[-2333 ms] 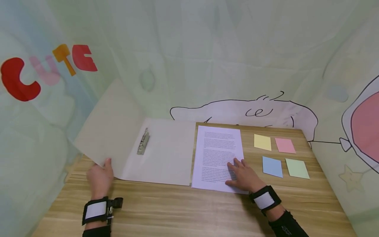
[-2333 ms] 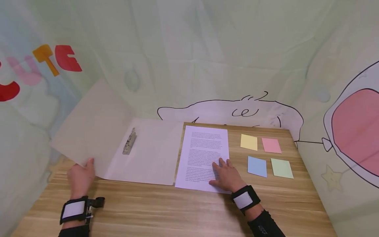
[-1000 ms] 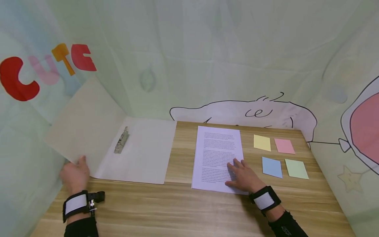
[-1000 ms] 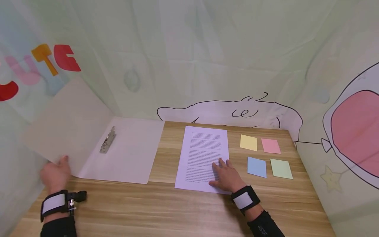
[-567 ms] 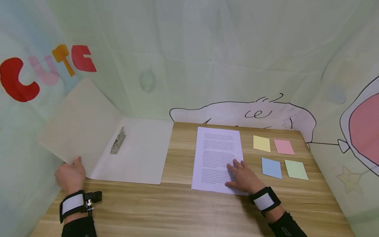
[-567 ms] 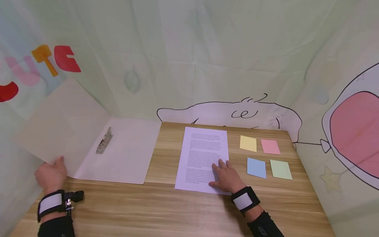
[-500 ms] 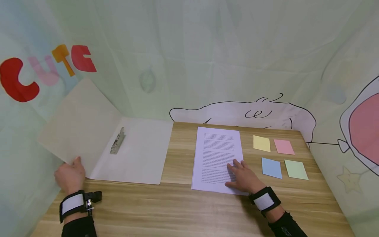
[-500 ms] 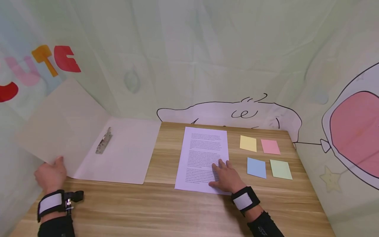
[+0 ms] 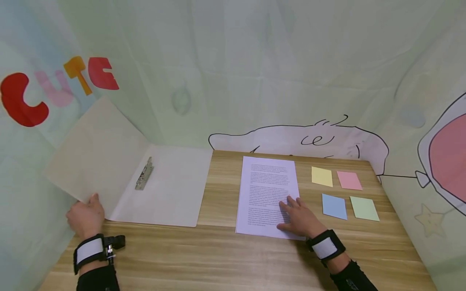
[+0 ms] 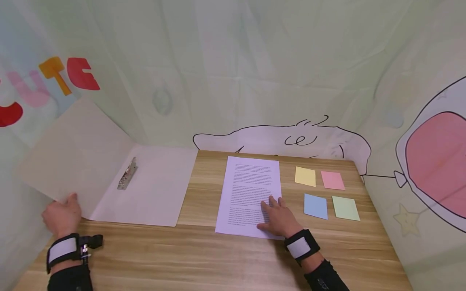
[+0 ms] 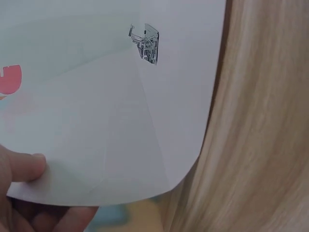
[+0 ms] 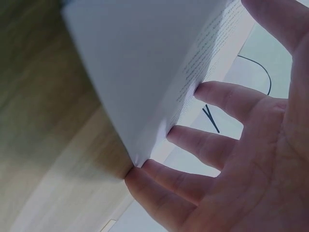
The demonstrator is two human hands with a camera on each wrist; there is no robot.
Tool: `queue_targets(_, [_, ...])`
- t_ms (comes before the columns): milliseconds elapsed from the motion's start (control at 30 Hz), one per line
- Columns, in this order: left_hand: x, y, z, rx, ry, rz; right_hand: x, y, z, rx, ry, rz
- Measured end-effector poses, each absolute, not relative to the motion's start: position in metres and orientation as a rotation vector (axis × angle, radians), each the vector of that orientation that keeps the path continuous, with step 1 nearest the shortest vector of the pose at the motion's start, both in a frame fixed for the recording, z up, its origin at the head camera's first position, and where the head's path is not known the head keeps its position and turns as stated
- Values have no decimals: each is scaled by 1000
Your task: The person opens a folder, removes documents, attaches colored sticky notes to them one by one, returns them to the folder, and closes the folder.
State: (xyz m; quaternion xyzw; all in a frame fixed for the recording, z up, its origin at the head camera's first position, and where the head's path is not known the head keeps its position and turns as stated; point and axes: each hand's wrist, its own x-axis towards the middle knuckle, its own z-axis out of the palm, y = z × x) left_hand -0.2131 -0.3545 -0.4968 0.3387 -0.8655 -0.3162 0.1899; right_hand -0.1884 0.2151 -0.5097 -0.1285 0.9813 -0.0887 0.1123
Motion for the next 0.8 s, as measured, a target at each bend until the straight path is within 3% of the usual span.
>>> queue_targets(533, [-197,-357,-490,1033,-2753,-675,-188,215,-511,-384,2887,-257])
queue_targets(800, [-192,-330,-472,973,-2957,-436,-188,215,-510,-388,2883,-272])
